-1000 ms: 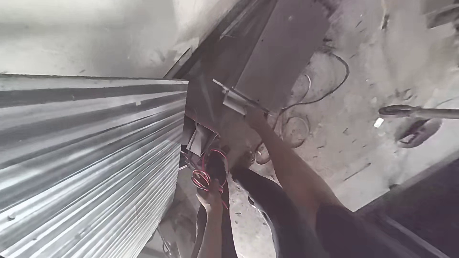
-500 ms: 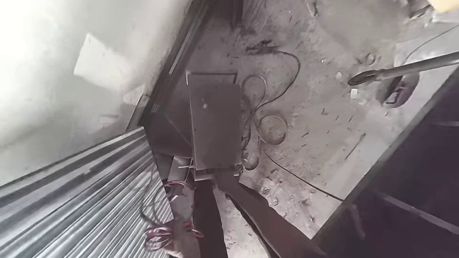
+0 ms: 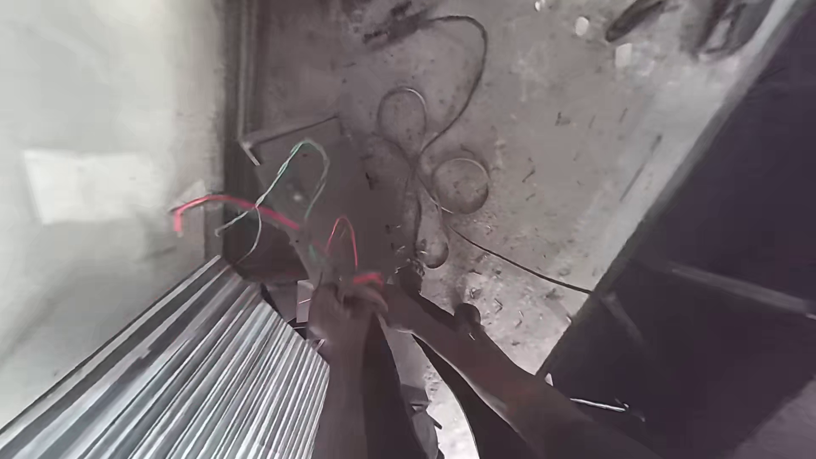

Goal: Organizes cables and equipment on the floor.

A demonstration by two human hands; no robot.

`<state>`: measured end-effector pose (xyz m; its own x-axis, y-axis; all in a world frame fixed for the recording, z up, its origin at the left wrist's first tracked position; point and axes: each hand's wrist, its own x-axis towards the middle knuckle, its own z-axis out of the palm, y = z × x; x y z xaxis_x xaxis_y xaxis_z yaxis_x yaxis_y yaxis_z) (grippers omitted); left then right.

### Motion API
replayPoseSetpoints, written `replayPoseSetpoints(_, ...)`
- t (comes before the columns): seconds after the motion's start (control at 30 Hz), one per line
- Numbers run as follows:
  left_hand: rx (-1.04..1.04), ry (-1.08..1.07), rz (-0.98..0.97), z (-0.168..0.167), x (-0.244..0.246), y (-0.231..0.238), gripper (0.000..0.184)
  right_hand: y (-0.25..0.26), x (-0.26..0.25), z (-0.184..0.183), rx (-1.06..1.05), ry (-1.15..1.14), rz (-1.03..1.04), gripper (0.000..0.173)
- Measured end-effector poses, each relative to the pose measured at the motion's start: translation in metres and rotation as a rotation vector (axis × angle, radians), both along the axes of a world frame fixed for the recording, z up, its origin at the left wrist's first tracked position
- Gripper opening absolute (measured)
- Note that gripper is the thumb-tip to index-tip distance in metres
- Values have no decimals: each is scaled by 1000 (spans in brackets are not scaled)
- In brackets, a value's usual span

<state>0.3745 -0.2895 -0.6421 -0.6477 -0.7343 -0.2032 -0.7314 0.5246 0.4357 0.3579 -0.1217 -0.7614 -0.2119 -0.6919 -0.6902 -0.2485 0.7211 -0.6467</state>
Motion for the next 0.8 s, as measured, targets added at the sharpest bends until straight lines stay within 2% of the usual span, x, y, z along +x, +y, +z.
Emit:
replayPoseSetpoints(0.03, 120, -196, -72, -23, -18, 1, 44, 11, -6, 2, -3, 58, -61, 53)
replayPoseSetpoints(0.1, 187, -471, -265, -71, -42, 7, 51, 45, -15, 2, 111, 120, -129, 46)
replayPoseSetpoints(0.2, 198, -757, -466, -106, -54, 20, 53, 105, -32, 5, 311, 58, -193, 39)
replayPoseSetpoints(0.3, 155, -753, -503, -114, -44, 35, 67, 170, -40, 29, 477, -21, -211, 33)
replayPoseSetpoints(0.37, 61, -759, -542, -123, -37, 33, 85, 213, -32, 39, 520, -4, -328, 33)
replayPoseSetpoints(0.4, 39, -760, -564, -127, -35, 28, 88, 229, -31, 46, 546, 8, -446, 35)
replayPoseSetpoints(0.47, 44, -782, -602, -122, -38, 16, 87, 253, -30, 73, 569, 84, -929, 38)
replayPoseSetpoints(0.53, 46, -776, -655, -125, -35, 5, 84, 273, -47, 112, 541, 323, -1504, 45)
replayPoseSetpoints(0.6, 45, -738, -687, -132, -29, -6, 89, 305, -73, 144, 537, 551, -1929, 48)
replayPoseSetpoints(0.63, 67, -674, -701, -136, -30, -7, 91, 333, -88, 145, 559, 627, -2117, 56)
replayPoseSetpoints(0.67, 101, -591, -710, -132, -31, -4, 88, 357, -102, 149, 552, 597, -2276, 64)
replayPoseSetpoints(0.7, 118, -586, -710, -119, -39, 0, 81, 374, -111, 149, 446, 486, -2386, 63)
replayPoseSetpoints(0.73, 161, -723, -691, -96, -57, 2, 76, 384, -121, 146, 306, 293, -2405, 58)
replayPoseSetpoints(0.77, 184, -867, -658, -84, -69, 0, 82, 393, -130, 139, 238, 143, -2394, 52)
replayPoseSetpoints(0.8, 133, -848, -633, -94, -62, -4, 92, 404, -133, 130, 202, 71, -2402, 39)
